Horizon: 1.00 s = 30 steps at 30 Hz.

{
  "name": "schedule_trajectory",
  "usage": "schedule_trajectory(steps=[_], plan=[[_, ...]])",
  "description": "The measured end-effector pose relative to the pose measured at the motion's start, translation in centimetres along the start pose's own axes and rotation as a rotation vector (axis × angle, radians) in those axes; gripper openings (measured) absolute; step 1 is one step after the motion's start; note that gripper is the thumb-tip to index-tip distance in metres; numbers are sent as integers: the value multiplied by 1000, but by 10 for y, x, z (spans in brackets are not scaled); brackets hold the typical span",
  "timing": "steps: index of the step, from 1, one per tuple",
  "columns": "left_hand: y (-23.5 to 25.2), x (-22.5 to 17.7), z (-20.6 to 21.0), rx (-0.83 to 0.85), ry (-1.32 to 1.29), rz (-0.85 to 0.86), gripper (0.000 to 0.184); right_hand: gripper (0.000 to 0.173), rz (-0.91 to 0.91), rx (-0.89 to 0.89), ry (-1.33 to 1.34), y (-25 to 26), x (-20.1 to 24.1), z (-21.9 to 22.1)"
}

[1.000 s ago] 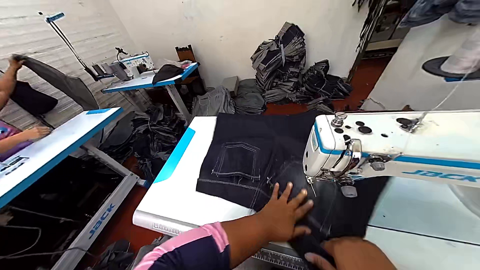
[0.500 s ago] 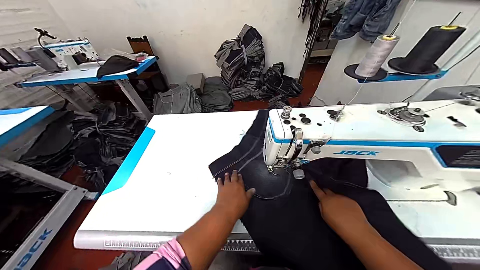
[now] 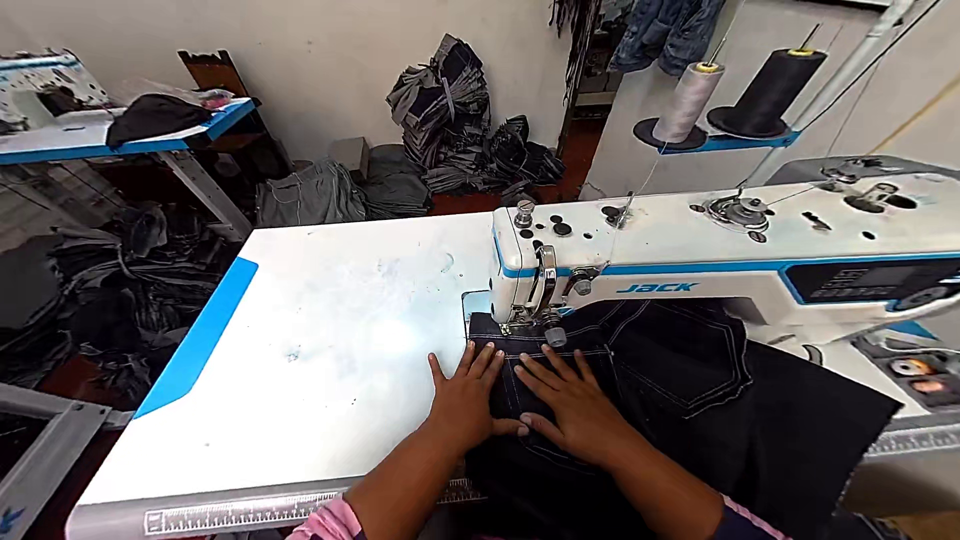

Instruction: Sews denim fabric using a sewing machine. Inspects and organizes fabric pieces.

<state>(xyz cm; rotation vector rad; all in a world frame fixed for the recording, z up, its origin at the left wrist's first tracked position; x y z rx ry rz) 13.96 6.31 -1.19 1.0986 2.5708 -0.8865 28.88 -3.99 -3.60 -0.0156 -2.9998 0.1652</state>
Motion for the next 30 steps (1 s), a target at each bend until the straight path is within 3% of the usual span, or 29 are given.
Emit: schedule_trajectory(steps=[7, 15, 19, 23, 25, 30], plan=[[28, 17, -19, -2, 19, 23, 112, 73, 85, 110, 1, 25, 3, -6], [30, 19, -19, -24, 21, -1, 113, 73, 64, 140, 22, 30, 0, -9], [12, 1, -18, 32, 5, -40, 113, 72, 87, 154, 42, 25, 5, -10], [-11, -10, -5, 55, -16, -82, 100, 66, 100, 159, 18, -7, 22, -10], [-6, -3, -5, 25, -33, -83, 100, 62, 107, 103, 12, -12, 21, -5], [16, 2, -15, 8, -11, -80, 100, 59, 117, 163, 33, 11, 9, -10]])
Point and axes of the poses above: each hand's wrist, its own y-axis towards the middle knuckle, its own z-axis out of the palm, x = y × z, the point moved 3 cm from there along y, towards the middle knuckle, and after that the axes turned 10 degrees about -y, right-handed, at the moved point
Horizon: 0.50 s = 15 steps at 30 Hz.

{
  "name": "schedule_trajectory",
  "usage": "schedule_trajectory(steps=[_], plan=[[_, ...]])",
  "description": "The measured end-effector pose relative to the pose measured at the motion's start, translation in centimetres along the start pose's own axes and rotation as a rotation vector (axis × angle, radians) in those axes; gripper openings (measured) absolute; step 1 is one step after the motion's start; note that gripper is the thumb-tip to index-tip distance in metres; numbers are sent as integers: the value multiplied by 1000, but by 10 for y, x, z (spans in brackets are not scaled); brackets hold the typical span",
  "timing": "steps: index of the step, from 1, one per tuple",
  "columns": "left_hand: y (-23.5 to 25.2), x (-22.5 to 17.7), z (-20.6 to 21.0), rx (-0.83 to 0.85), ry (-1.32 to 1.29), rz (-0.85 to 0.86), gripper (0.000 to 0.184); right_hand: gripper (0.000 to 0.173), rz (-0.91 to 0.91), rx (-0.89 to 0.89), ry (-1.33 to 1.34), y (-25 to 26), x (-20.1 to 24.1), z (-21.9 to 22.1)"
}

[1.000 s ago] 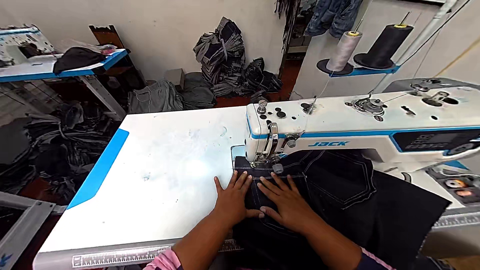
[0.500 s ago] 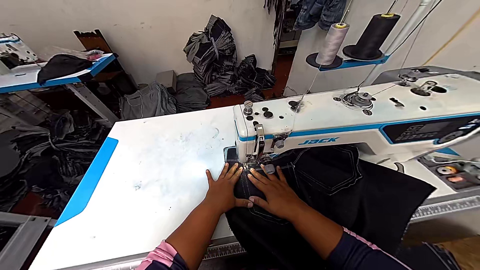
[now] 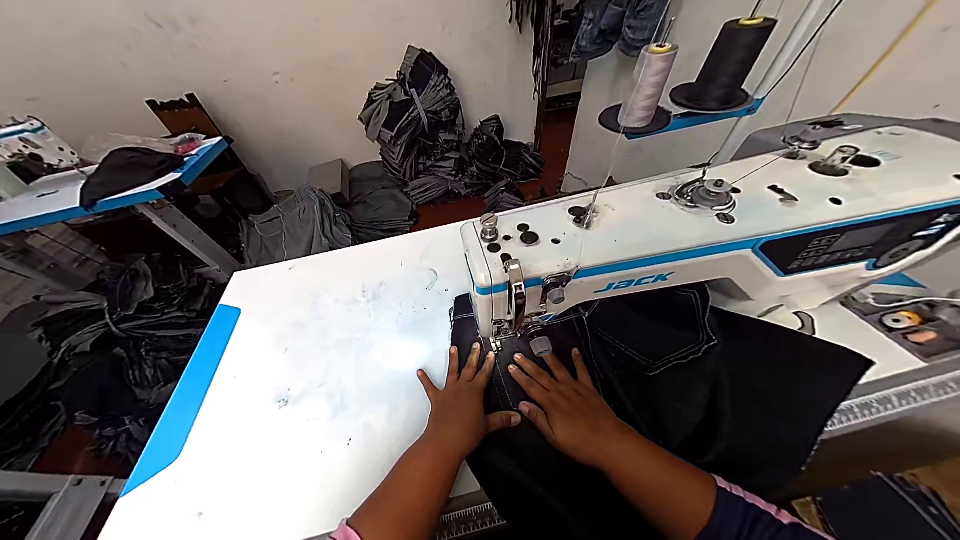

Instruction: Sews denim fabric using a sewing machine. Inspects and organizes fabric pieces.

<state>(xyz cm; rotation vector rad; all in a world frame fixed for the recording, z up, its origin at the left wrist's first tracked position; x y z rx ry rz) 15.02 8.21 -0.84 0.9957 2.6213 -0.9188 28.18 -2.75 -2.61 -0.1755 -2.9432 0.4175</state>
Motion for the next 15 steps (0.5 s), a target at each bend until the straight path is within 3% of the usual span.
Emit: schedule_trajectory(steps=[15], plan=[[57, 11, -45, -22, 74, 35, 89, 55, 85, 3, 50, 50, -10, -34]])
Point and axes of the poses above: each hand's wrist, its own y-axis towards the middle knuckle, its own z-axis out of the palm, x = y × z, the point moved 3 cm from there along y, towards the middle knuckle, and after that the axes turned 10 degrees about -y, right-handed, at the moved point
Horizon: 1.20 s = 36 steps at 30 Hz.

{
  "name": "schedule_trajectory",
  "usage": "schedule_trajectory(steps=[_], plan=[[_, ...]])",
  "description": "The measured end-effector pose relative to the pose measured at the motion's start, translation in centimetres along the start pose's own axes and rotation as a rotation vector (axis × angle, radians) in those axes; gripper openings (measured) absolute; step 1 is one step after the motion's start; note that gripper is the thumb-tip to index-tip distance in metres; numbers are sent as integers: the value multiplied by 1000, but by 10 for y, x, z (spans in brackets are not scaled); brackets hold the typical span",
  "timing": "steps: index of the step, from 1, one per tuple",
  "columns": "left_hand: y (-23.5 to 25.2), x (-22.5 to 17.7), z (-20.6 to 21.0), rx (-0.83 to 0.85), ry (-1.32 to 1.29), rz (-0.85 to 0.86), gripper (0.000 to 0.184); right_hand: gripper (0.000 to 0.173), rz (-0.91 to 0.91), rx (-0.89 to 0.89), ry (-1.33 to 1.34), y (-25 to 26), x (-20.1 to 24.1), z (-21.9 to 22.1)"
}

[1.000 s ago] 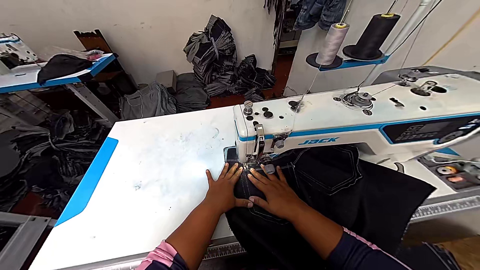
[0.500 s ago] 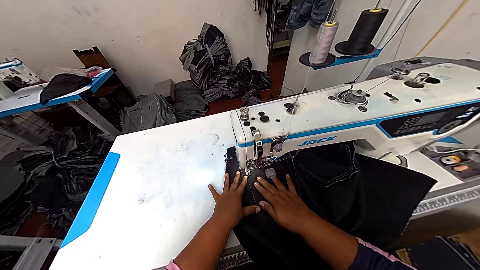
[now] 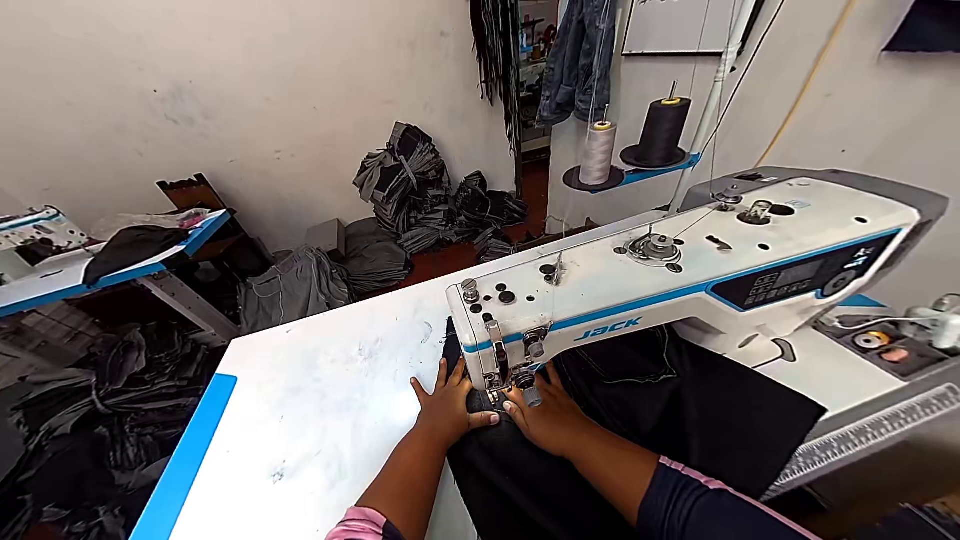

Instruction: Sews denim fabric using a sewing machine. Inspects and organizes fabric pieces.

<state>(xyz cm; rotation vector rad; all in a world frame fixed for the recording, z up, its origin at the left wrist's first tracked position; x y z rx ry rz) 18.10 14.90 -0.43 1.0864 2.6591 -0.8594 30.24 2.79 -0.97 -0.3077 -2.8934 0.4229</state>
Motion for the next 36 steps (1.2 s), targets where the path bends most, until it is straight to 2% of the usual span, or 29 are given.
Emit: schedule_trajectory(steps=[8, 11, 13, 16, 18, 20, 22, 24, 25, 26, 27, 29, 30, 32, 34, 36], plan=[[3, 2, -4, -124, 26, -2, 85, 56, 37, -6, 36, 11, -1, -3], [-19, -11, 5, -210, 58, 59, 71, 55, 32, -6, 25, 12, -1, -1], [-58, -34, 25, -269, -60, 275, 56, 55, 25, -2, 30, 11, -1, -2], [-115, -64, 81, -167, -201, 701, 59, 58, 25, 26, 24, 16, -9, -11], [-121, -47, 108, -295, -70, 905, 39, 56, 36, 62, -22, 18, -15, -22], [-115, -9, 98, -457, 38, 986, 17, 54, 59, 122, -88, 12, -17, -39], [-109, 40, 69, -412, 12, 866, 19, 64, 65, 177, -180, -4, -13, -47], [-114, 70, 31, -233, -201, 588, 27, 75, 30, 168, -265, -22, -4, -32], [-122, 71, 14, -90, -324, 460, 35, 71, -15, 130, -267, -29, -1, -19], [-130, 61, 4, 20, -403, 405, 44, 64, -74, 82, -229, -34, 1, -6], [-138, 45, 1, 39, -455, 443, 48, 59, -123, 45, -195, -38, 0, 6], [-138, 5, 18, -151, -484, 622, 47, 58, -158, 14, -124, -40, -6, 20], [-130, -12, 34, -227, -454, 644, 44, 58, -163, 16, -106, -40, -9, 21], [-110, -28, 68, -202, -259, 540, 41, 58, -167, 50, -103, -39, -13, 21], [-100, -30, 88, -327, -110, 550, 41, 59, -180, 78, -105, -36, -18, 17], [-95, -28, 90, -401, -74, 584, 41, 58, -197, 70, -95, -32, -21, 13]])
Point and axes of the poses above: each hand's wrist, its own y-axis towards the middle knuckle, its own z-axis out of the palm, x = y × z, the point moved 3 cm from there along y, towards the middle knuckle, and after that the axes turned 10 degrees about -y, right-handed, at the moved point
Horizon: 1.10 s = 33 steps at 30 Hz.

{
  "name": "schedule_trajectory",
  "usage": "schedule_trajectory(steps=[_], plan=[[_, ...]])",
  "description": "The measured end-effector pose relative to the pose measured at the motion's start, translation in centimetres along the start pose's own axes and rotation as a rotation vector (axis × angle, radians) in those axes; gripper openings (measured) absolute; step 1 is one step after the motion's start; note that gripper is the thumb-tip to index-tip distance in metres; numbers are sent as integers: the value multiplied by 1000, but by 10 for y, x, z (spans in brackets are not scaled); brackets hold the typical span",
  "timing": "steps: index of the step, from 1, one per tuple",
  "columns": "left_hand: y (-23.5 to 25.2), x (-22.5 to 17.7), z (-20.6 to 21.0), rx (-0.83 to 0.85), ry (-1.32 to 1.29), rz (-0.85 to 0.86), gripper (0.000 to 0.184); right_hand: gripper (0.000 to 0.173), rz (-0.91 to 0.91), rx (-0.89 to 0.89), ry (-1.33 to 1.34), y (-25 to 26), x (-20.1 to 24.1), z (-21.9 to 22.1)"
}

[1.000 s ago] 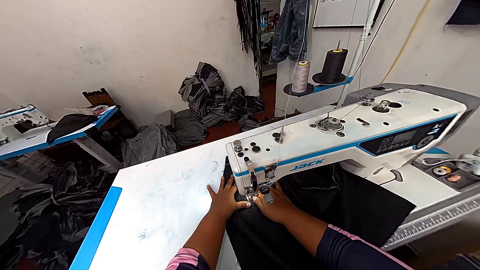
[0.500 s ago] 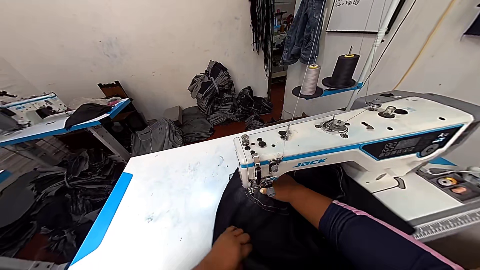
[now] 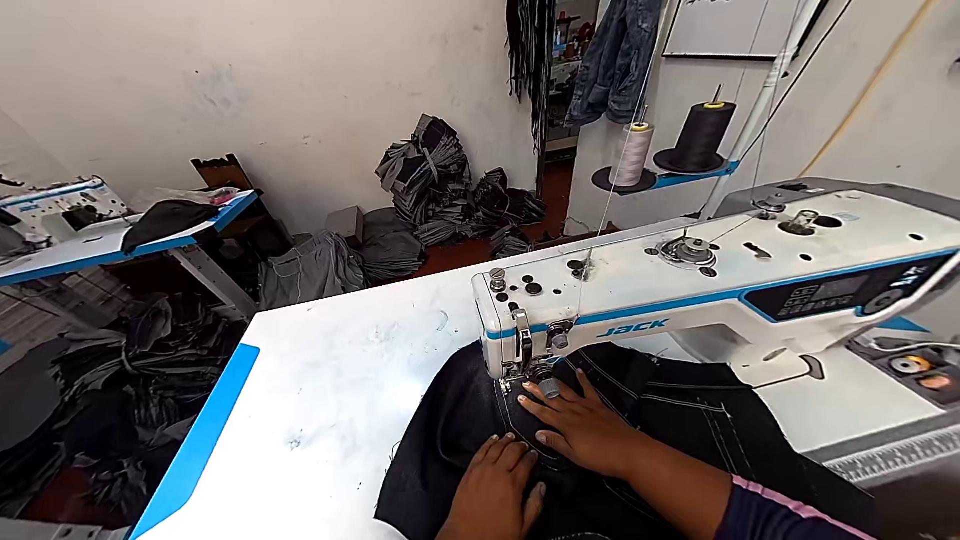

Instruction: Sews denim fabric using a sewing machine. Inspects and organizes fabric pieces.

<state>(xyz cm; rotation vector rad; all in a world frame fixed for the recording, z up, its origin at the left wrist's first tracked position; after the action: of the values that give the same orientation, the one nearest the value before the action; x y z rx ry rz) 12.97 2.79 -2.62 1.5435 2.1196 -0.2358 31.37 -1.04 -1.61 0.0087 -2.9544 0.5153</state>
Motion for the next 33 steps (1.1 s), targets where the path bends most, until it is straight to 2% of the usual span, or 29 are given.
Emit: schedule_trajectory(steps=[8, 13, 16, 18, 19, 20, 21, 23, 25, 27, 29, 31, 33], plan=[[23, 19, -5, -59, 77, 80, 47, 56, 6, 24, 27, 21, -12, -19], [38, 27, -10, -20, 83, 32, 52, 55, 29, 62, 55, 29, -15, -34], [40, 24, -14, 65, 76, -42, 77, 56, 33, 92, 59, 29, -14, -41], [37, -1, -16, 210, 47, -165, 102, 56, 30, 105, 62, 30, -14, -44], [35, -21, -16, 306, 27, -204, 105, 56, 32, 116, 55, 30, -14, -48], [31, -37, -12, 377, 20, -200, 96, 56, 41, 130, 44, 30, -14, -53], [25, -45, -6, 412, 10, -167, 75, 56, 58, 135, 24, 30, -12, -55], [6, -37, 1, 310, -13, -6, 41, 58, 88, 133, -50, 33, -10, -53], [-13, -3, -13, 182, -53, 172, 28, 66, 112, 133, -105, 29, -5, -45], [-28, 26, -42, 197, -133, 161, 22, 66, 98, 84, -99, 14, 7, -25], [-33, 25, -70, 325, -243, 21, 22, 59, 60, 12, -33, 2, 17, -5], [-26, 4, -72, 263, -317, 3, 40, 57, 48, 18, -11, -1, 17, 0], [-13, -11, -44, 120, -249, -4, 61, 56, 37, 41, -8, 0, 14, -1]])
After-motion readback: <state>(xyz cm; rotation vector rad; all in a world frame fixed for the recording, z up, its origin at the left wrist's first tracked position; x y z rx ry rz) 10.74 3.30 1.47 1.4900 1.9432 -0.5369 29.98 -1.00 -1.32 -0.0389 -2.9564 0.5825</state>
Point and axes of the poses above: each hand's wrist, its own y-axis towards the middle knuckle, its own z-axis out of the palm, x = y × z, the point moved 3 cm from there along y, towards the middle knuckle, and after that the axes turned 10 degrees about -y, right-handed, at the moved point
